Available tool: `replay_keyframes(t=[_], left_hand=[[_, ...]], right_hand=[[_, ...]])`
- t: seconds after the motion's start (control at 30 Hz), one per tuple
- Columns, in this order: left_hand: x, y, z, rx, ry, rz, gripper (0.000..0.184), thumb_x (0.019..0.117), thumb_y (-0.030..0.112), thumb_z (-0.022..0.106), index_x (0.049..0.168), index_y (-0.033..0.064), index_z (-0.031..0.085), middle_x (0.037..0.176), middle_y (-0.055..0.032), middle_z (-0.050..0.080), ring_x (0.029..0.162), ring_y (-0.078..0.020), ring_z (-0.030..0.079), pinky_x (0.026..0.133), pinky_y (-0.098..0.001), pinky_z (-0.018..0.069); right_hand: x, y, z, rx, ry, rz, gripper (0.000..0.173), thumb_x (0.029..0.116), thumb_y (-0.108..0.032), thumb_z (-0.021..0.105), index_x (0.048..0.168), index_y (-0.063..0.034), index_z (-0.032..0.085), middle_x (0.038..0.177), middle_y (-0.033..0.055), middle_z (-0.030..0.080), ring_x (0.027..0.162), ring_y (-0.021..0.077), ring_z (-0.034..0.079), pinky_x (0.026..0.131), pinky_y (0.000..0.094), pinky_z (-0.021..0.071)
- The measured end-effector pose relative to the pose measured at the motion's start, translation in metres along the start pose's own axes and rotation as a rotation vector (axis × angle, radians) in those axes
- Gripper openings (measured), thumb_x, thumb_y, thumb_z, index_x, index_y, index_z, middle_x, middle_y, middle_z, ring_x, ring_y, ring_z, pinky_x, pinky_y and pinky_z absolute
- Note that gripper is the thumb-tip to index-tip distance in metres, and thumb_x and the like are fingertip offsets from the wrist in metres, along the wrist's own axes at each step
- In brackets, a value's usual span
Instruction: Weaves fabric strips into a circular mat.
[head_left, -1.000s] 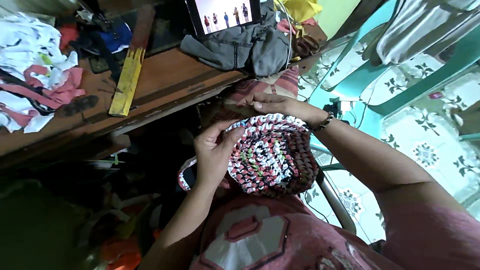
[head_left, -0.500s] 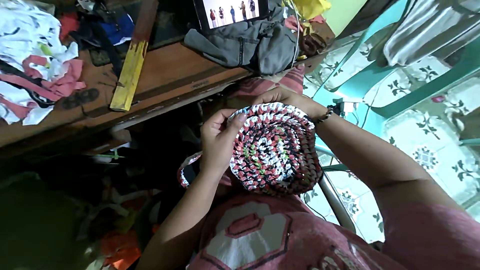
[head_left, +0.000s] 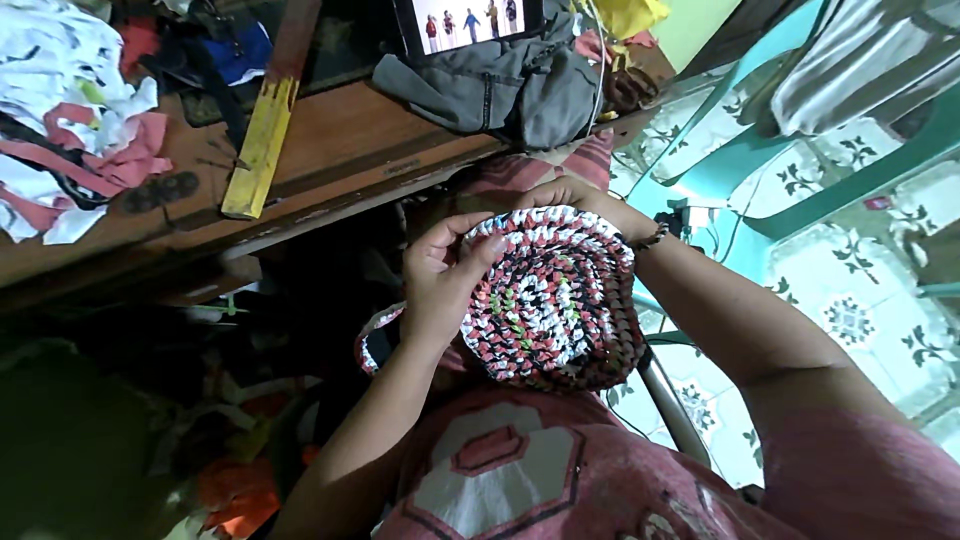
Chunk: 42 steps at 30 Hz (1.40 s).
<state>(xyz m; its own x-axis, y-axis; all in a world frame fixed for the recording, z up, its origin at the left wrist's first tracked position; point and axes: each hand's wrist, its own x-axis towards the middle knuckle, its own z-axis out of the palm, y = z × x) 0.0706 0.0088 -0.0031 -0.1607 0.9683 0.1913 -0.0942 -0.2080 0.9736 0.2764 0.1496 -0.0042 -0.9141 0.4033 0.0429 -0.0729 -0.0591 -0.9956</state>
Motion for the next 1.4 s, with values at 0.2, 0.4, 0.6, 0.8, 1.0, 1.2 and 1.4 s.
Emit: replay_keyframes(t=[0.2,0.4,0.6,0.8,1.0,1.2,1.4], left_hand=[[-0.001,0.002,0.000,-0.020,-0.026,-0.003,0.035,0.0888,-0.006,0.072,0.123,-0.0025,0.066,0.108,-0.0110,0.072,0.094,-0.0174,0.071,0.082,-0.0322,0.0621],[-0.001,0.001,-0.001,-0.021,0.000,-0.021,0.031,0.0887,-0.004,0.073,0.119,-0.0015,0.067,0.105,-0.0105,0.072,0.092,-0.0174,0.071,0.080,-0.0320,0.0616],[-0.001,0.002,0.000,-0.049,-0.006,-0.021,0.030,0.0893,-0.005,0.072,0.119,-0.0019,0.066,0.106,-0.0107,0.071,0.094,-0.0175,0.070,0.082,-0.0320,0.0612],[-0.001,0.003,0.000,-0.063,-0.014,-0.028,0.029,0.0894,-0.005,0.071,0.118,-0.0024,0.066,0.106,-0.0118,0.071,0.094,-0.0180,0.070,0.082,-0.0322,0.0613],[-0.002,0.002,0.000,-0.071,-0.011,-0.028,0.028,0.0893,-0.005,0.072,0.117,-0.0020,0.067,0.104,-0.0114,0.071,0.092,-0.0173,0.070,0.080,-0.0317,0.0611],[-0.003,0.004,0.000,-0.084,-0.031,-0.053,0.026,0.0908,-0.002,0.070,0.117,0.0007,0.066,0.102,-0.0090,0.071,0.088,-0.0148,0.069,0.077,-0.0293,0.0606],[-0.002,0.008,-0.002,-0.127,-0.048,-0.175,0.024,0.0924,0.000,0.068,0.116,0.0041,0.068,0.100,-0.0082,0.070,0.084,-0.0135,0.068,0.072,-0.0282,0.0596]], right_hand=[[0.000,0.005,-0.002,-0.043,0.019,-0.022,0.026,0.1010,0.001,0.044,0.108,0.0010,0.070,0.092,0.0010,0.073,0.083,0.0025,0.068,0.077,0.0224,0.0587],[-0.001,0.009,-0.002,0.004,0.007,-0.034,0.026,0.1013,-0.001,0.045,0.109,0.0001,0.070,0.093,0.0006,0.073,0.083,0.0024,0.068,0.077,0.0221,0.0590],[-0.004,-0.004,0.006,-0.042,0.027,0.018,0.027,0.1012,0.000,0.043,0.104,-0.0020,0.070,0.088,-0.0020,0.073,0.079,0.0002,0.067,0.073,0.0198,0.0589],[-0.005,-0.003,0.009,-0.007,0.038,-0.013,0.022,0.1020,0.000,0.048,0.107,0.0001,0.069,0.090,0.0020,0.072,0.079,0.0039,0.068,0.074,0.0219,0.0591],[-0.004,-0.006,0.013,-0.019,0.062,-0.017,0.024,0.1012,0.000,0.048,0.106,-0.0002,0.070,0.090,0.0012,0.073,0.080,0.0032,0.068,0.075,0.0217,0.0593],[0.000,0.008,0.005,-0.089,0.011,-0.156,0.023,0.0998,0.002,0.050,0.106,0.0020,0.072,0.099,0.0007,0.074,0.090,0.0020,0.068,0.084,0.0222,0.0582],[0.001,0.005,0.007,-0.178,0.023,-0.223,0.022,0.0997,0.002,0.052,0.104,0.0028,0.073,0.102,0.0026,0.074,0.094,0.0029,0.067,0.088,0.0239,0.0573]])
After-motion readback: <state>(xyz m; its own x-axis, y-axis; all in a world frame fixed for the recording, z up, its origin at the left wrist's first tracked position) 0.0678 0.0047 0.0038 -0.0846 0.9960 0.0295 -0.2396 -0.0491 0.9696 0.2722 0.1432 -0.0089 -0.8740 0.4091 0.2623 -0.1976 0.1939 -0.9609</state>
